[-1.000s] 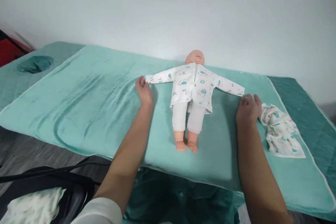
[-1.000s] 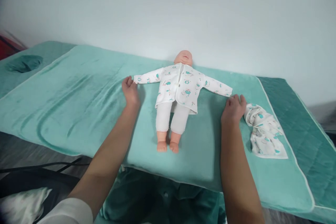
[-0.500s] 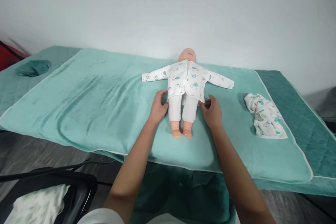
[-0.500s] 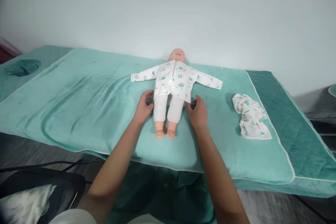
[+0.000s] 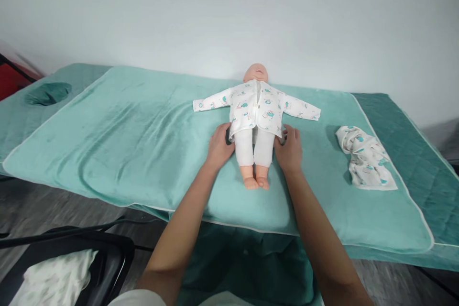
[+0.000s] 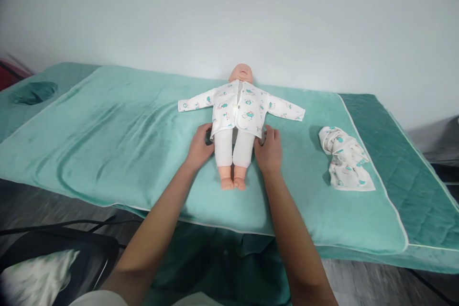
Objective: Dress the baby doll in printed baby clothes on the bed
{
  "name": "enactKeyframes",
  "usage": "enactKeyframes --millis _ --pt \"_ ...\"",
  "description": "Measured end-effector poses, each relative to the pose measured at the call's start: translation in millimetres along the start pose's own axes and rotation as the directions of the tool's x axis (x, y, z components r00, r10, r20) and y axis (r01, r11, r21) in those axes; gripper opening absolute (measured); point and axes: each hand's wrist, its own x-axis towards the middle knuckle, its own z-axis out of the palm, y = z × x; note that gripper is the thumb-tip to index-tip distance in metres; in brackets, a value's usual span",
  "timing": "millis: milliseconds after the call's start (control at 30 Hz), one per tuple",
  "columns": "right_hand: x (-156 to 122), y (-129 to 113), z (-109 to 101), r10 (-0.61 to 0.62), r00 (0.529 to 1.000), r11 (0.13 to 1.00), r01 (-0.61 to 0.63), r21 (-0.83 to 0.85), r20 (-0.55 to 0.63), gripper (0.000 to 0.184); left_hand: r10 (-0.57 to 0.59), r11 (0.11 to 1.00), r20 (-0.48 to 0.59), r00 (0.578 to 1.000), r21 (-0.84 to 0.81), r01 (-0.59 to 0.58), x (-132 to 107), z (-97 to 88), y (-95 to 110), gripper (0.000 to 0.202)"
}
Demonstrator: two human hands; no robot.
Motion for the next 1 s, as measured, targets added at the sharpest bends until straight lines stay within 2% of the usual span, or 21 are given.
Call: enactKeyframes --millis 100,200,300,367,433,500,567,667,767,867,933,1000 --pt "3 -1 4 -0.196 0.977 0.977 0.202 0.068 -0.087 0.043 0.034 0.999 -0.054 0.998 0.001 -0.034 4 3.1 3 0.059" --pt "9 -5 7 -0.277 0.955 0.949 0.29 0.128 -0.11 0.036 0.082 0.996 -0.131 0.988 -0.035 -0.087 9 4.1 8 0.048" --pt "15 -9 10 -0.24 0.962 0.933 0.265 0.243 -0.128 0.028 0.038 0.992 -0.233 0.972 -0.11 -0.065 14 3.6 9 0.032" --pt "18 -10 11 -0.174 0.976 0.92 0.208 0.332 -0.128 0.023 -0.087 0.974 -0.305 0.949 -0.227 0.016 19 3.2 7 0.026" --pt "21 -11 12 -0.075 0.991 0.899 0.117 0.421 -0.115 0.021 -0.215 0.938 -0.365 0.906 -0.336 0.087 23 3.2 3 0.025" --pt "23 -11 12 0.021 0.996 0.872 0.023 0.489 -0.085 0.025 -0.251 0.925 -0.399 0.882 -0.367 0.097 26 3.9 2 0.028" --pt "24 -11 12 0.075 0.996 0.855 -0.038 0.518 -0.051 0.029 -0.159 0.955 -0.399 0.903 -0.294 0.039 29 5.7 3 0.03" --pt "23 -11 12 0.093 0.995 0.86 -0.061 0.507 -0.038 0.028 0.084 0.984 -0.348 0.934 -0.117 -0.132 34 9.4 9 0.025" --pt "20 -11 12 -0.008 0.993 0.898 0.058 0.437 -0.117 0.026 0.181 0.97 -0.341 0.922 -0.091 -0.224 40 12.6 14 0.016" --pt "20 -12 14 -0.193 0.966 0.916 0.24 0.322 -0.172 0.029 0.113 0.963 -0.377 0.919 -0.187 -0.195 46 14.7 14 0.005" --pt "22 -14 16 -0.256 0.953 0.907 0.295 0.3 -0.162 0.024 -0.004 0.943 -0.378 0.926 -0.31 -0.122 50 16.1 13 0.021" --pt "27 -17 18 -0.244 0.958 0.9 0.282 0.332 -0.153 0.016 -0.178 0.868 -0.346 0.921 -0.496 -0.019 54 17.6 11 0.036"
